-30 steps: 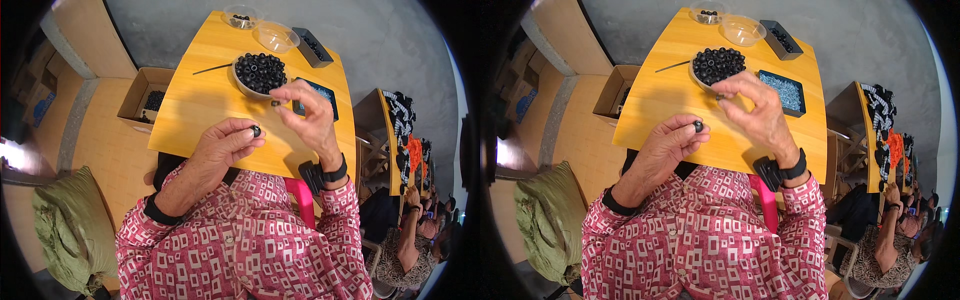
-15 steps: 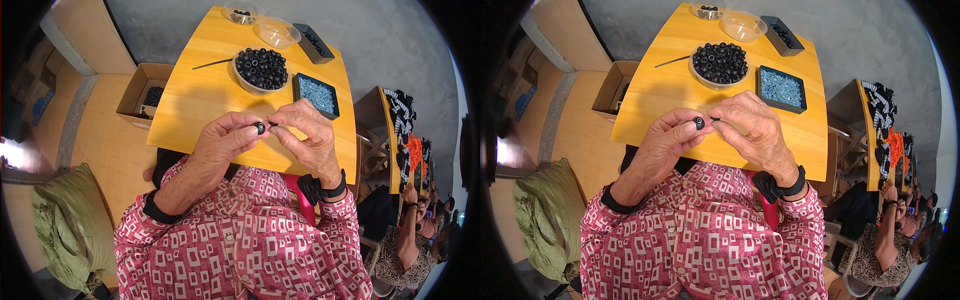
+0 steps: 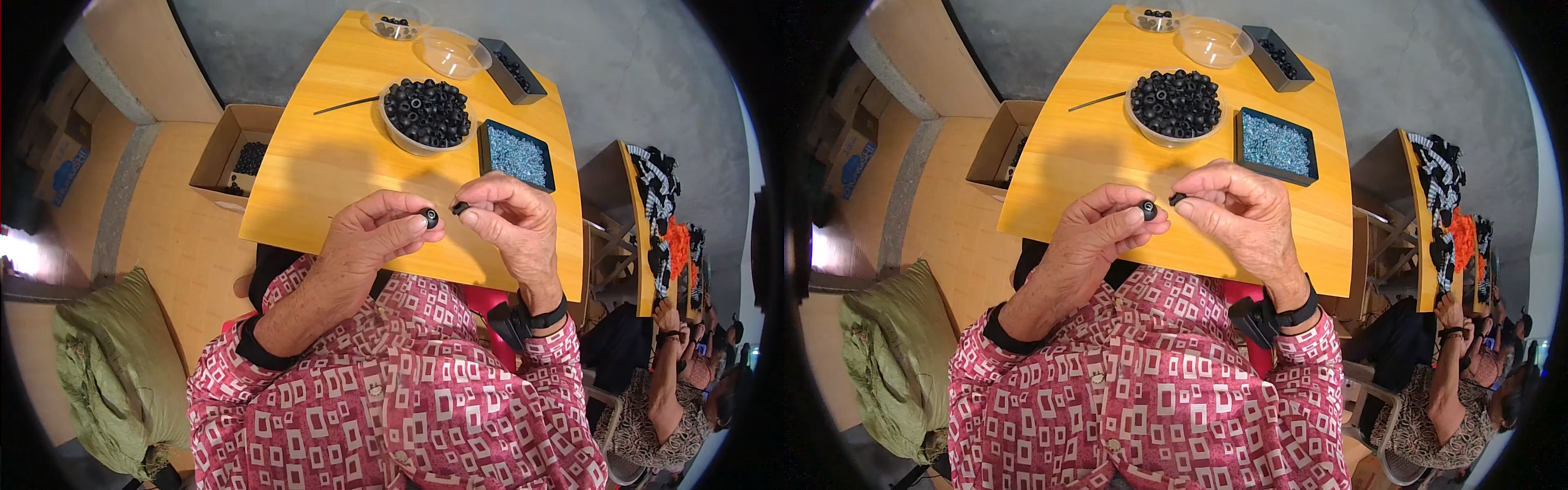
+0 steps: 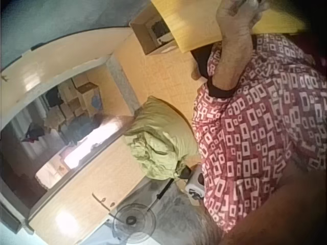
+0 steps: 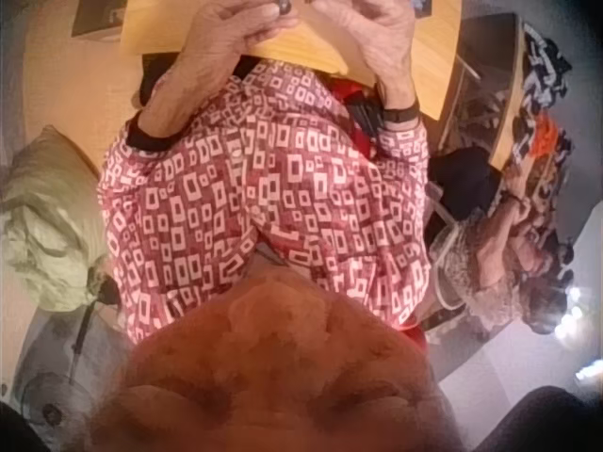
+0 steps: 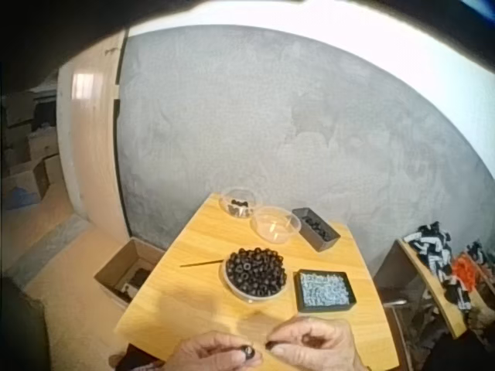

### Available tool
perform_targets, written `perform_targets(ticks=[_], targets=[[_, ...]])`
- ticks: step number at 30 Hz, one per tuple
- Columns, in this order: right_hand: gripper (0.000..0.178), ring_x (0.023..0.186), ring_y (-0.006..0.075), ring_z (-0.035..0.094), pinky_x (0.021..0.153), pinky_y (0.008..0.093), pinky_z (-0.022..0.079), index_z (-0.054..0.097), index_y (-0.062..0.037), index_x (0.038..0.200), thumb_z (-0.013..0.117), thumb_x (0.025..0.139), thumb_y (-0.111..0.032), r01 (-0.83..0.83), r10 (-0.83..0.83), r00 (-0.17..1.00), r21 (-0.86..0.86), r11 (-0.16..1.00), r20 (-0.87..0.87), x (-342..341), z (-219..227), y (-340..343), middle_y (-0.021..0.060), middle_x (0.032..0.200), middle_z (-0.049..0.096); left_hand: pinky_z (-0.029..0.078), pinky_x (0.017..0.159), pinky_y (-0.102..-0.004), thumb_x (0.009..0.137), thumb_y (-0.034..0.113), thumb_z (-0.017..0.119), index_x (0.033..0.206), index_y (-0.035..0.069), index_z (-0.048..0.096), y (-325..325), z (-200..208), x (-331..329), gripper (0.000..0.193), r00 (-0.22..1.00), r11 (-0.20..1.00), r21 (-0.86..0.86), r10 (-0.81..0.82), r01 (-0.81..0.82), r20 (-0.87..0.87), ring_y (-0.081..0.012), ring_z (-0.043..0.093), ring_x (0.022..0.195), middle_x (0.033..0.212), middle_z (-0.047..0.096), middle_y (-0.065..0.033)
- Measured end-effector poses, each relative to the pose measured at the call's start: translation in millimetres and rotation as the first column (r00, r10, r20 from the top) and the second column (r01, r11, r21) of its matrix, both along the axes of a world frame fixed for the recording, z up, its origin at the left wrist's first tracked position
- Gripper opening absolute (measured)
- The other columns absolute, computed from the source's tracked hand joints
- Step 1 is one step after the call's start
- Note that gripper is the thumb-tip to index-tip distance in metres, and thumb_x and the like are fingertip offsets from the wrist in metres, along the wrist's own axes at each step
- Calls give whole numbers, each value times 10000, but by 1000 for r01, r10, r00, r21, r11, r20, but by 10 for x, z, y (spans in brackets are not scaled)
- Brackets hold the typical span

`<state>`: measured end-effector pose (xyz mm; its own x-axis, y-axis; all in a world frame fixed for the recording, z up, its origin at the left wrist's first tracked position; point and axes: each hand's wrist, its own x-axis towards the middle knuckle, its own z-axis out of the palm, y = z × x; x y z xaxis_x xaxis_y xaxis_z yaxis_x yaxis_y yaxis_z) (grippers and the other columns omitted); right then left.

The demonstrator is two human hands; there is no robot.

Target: The person assembles small components by taking plastic caps and pins from containers and inserting the pins into the caps by hand.

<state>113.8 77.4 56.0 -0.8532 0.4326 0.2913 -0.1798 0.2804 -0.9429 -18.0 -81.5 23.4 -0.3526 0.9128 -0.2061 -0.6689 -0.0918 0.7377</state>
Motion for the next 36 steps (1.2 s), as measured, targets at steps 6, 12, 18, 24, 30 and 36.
perform_targets(ticks=[6,12,18,24,30,36], targets=[[158,808,88,602,708,207,474,675,19,963,701,807,32,-25,23,1000,-168,985,-10,71,1,-71,50,913,656,514,805,-238,914,66,607,1094,38,603,3,-3,47,182,997,998,70,6,-1,-73,-166,662,955,1004,678,-80],[163,806,104,600,697,222,473,673,23,951,715,793,28,-25,20,998,-85,996,-61,80,-6,-105,63,903,657,520,823,-254,906,51,615,1072,19,607,-9,11,90,169,994,992,124,19,-5,-110,-167,667,934,992,678,-91],[169,788,142,608,695,251,480,679,17,915,742,758,21,22,-12,993,83,996,-120,101,-18,-105,86,873,671,522,853,-276,895,39,624,1065,5,606,11,-10,128,174,994,991,135,25,-10,-111,-166,665,929,987,678,-100],[155,765,155,609,678,270,483,685,7,879,760,743,5,44,-23,988,134,990,-153,101,-12,-133,90,846,678,520,858,-278,868,4,638,1044,0,614,8,-19,143,178,990,988,152,36,-15,-134,-160,659,916,984,677,-94],[157,762,161,612,670,277,481,687,1,867,766,732,3,53,-26,987,172,984,-156,94,-6,-161,90,830,680,515,853,-268,852,-4,655,1029,5,625,3,-9,150,180,994,990,143,35,-19,-108,-139,645,909,968,674,-76],[161,750,175,615,663,285,480,684,-1,857,774,724,-8,105,-58,986,319,942,-153,101,18,-174,90,810,679,508,837,-257,850,-2,662,1032,12,629,7,-17,158,186,993,988,152,49,-33,-106,-129,634,913,956,669,-64]])
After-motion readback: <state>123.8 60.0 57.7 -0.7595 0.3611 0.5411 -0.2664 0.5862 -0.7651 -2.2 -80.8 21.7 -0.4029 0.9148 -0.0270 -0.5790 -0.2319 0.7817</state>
